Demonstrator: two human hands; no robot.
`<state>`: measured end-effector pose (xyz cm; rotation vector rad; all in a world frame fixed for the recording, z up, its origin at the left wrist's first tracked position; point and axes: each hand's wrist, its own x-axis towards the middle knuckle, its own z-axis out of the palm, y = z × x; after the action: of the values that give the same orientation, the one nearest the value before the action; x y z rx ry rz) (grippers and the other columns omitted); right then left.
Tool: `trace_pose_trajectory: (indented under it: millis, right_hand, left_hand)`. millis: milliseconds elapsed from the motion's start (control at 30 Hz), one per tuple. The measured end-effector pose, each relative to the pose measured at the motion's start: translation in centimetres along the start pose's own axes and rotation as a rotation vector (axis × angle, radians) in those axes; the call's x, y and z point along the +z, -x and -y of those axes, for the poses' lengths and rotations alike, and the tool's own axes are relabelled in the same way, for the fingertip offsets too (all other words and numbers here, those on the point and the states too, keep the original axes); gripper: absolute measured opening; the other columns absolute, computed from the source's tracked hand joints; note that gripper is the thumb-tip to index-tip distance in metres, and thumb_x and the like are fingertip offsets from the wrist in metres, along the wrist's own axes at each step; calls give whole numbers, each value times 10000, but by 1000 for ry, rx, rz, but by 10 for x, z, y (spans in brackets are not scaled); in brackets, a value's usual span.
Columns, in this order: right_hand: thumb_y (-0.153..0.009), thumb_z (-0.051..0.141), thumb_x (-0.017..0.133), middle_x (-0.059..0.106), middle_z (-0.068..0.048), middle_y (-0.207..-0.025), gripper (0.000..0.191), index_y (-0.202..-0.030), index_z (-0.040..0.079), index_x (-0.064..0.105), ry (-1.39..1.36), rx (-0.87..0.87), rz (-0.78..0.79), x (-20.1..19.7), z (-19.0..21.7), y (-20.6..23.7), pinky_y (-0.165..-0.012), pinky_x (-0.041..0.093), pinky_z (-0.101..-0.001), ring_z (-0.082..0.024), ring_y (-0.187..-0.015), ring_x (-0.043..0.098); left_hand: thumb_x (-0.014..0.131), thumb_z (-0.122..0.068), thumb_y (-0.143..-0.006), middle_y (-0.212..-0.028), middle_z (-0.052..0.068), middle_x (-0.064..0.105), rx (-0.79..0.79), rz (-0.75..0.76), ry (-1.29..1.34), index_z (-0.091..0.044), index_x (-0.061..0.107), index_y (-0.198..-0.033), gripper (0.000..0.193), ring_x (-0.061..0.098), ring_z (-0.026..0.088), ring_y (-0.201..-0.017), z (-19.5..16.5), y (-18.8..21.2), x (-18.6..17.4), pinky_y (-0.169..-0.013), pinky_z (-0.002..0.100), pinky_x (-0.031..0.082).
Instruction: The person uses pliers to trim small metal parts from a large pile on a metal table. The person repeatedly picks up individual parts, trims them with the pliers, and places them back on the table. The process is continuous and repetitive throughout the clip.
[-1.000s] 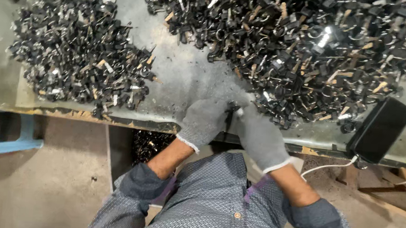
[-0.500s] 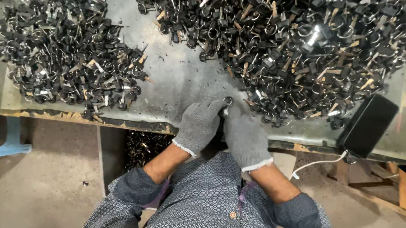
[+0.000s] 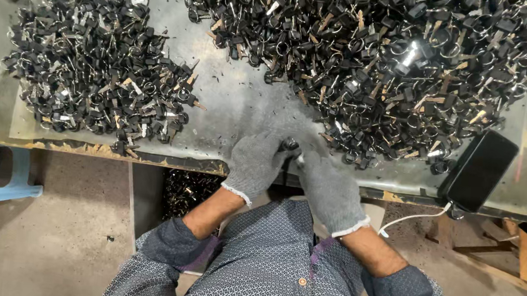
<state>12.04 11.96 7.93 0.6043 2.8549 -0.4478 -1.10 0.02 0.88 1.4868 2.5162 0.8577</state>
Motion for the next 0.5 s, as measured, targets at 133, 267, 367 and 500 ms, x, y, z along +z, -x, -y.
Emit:
trace_pose_trajectory:
  millis: [133,267,367,500]
  right_hand:
    - [-1020,270,577,667,-254,-1161,396,-1296,-14,557,65,46,-22,13,4,-3,-589,628,-426,-276,-735,746]
    - [-1005,247,594,735,-201,-878,305,-1178,-3,571,-118,51,93,9,-3,-8,-612,594,-449,-308,-662,740]
    - [-991,233,574,705,-194,-738,371,-1232,-40,508,-337,70,112,-1,-6,-11,-541,585,-470,-368,-583,722]
    - [-1049,230,517,702,-176,-737,241,-1080,-7,548,53,168,56,-1,0,-11,-556,600,-460,-335,-650,726]
  left_hand:
    - [746,-149,-788,-825,62,698,9,-66,35,-117,698,-929,151,678,237,-724,-8,3,-1,-674,412,504]
    - [733,-140,-835,-742,79,669,-105,62,32,-99,695,-836,55,669,277,-703,-14,2,-3,-679,440,501]
    - [722,-157,-794,-756,86,668,27,-82,87,-95,703,-866,97,666,294,-702,-17,0,-10,-658,450,498]
    - [742,-177,-848,-693,90,645,-41,-5,59,-109,694,-808,92,642,282,-633,-18,-2,-15,-602,437,489]
